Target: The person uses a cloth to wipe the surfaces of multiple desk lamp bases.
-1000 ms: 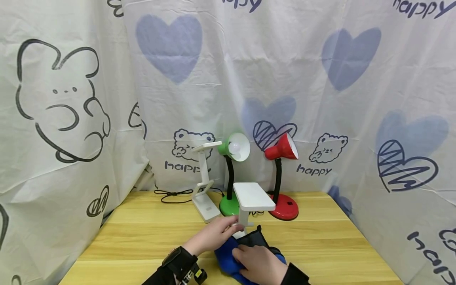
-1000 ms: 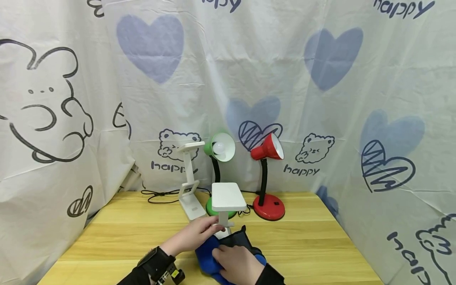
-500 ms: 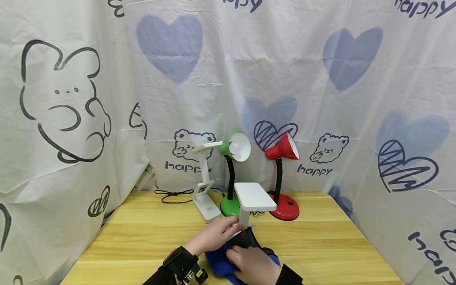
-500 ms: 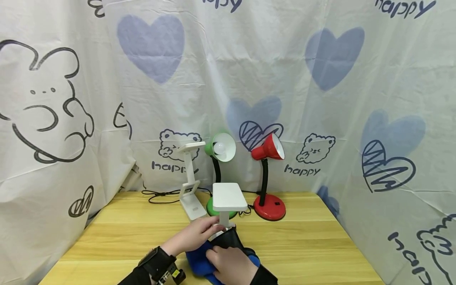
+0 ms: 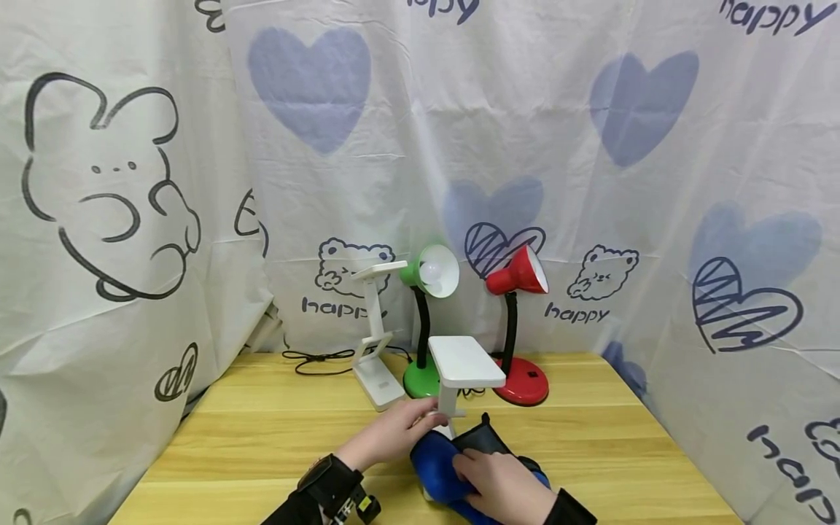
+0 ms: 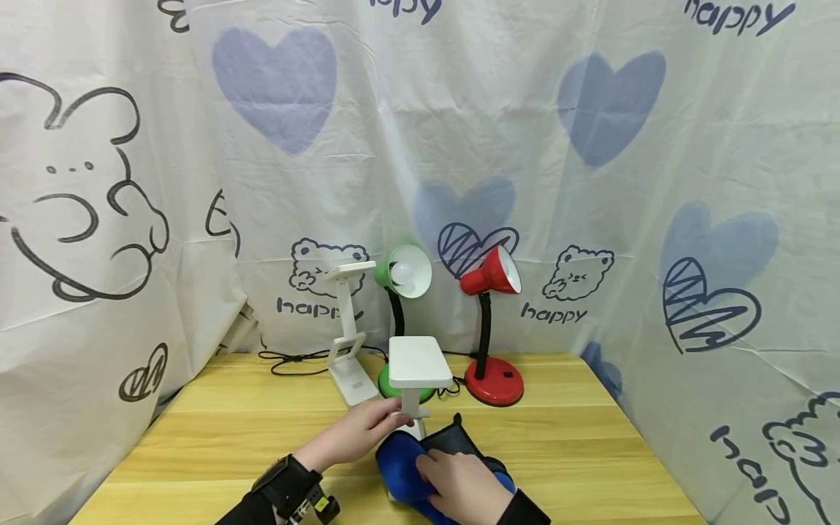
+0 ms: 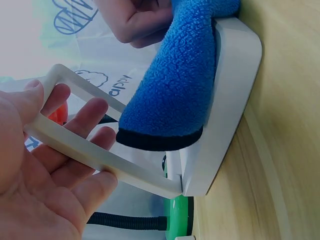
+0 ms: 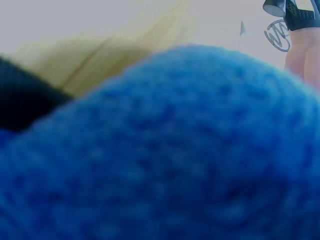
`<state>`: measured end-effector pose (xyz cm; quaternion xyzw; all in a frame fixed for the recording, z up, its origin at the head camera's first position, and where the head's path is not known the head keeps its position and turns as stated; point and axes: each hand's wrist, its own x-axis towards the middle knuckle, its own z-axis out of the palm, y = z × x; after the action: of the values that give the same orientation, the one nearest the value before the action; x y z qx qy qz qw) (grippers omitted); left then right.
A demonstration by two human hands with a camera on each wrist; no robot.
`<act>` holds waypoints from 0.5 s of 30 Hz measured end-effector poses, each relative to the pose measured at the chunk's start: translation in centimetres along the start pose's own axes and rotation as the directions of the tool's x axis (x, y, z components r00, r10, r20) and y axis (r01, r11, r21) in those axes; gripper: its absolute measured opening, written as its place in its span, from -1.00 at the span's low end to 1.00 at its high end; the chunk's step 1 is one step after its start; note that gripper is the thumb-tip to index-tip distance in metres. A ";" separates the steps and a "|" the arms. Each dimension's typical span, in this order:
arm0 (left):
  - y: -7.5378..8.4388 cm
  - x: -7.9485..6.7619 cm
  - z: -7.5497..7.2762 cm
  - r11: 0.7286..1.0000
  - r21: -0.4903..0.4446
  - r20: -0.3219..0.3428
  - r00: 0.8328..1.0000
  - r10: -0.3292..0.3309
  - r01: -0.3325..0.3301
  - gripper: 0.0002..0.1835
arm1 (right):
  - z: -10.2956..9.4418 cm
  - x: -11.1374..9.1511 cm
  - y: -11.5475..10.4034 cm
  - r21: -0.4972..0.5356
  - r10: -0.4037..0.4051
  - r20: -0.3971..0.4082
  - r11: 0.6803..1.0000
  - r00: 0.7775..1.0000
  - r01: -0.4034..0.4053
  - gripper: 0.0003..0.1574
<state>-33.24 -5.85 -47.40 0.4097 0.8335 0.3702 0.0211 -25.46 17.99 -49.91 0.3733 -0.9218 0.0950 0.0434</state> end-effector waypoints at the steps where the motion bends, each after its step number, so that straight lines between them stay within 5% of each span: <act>1: 0.0 0.0 0.0 1.000 -0.001 -0.003 1.000 -0.001 0.001 -0.67 | 0.1 0.1 0.0 -0.010 -0.008 -0.004 1.000 1.000 0.008 -0.72; 10: 0.1 -0.2 0.0 1.000 0.002 -0.008 1.000 0.005 -0.004 -0.66 | 0.8 1.9 -1.5 -0.161 -0.033 0.034 0.986 0.999 0.038 -0.75; 15: 0.2 -0.2 0.0 1.000 0.020 -0.012 1.000 0.024 -0.023 -0.65 | 1.5 3.3 -2.6 -0.138 -0.072 0.025 0.988 0.997 0.075 -0.75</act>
<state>-32.95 -5.93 -47.33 0.4174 0.8323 0.3648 0.0077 -26.04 13.64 -50.49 0.4039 -0.9122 0.0253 0.0635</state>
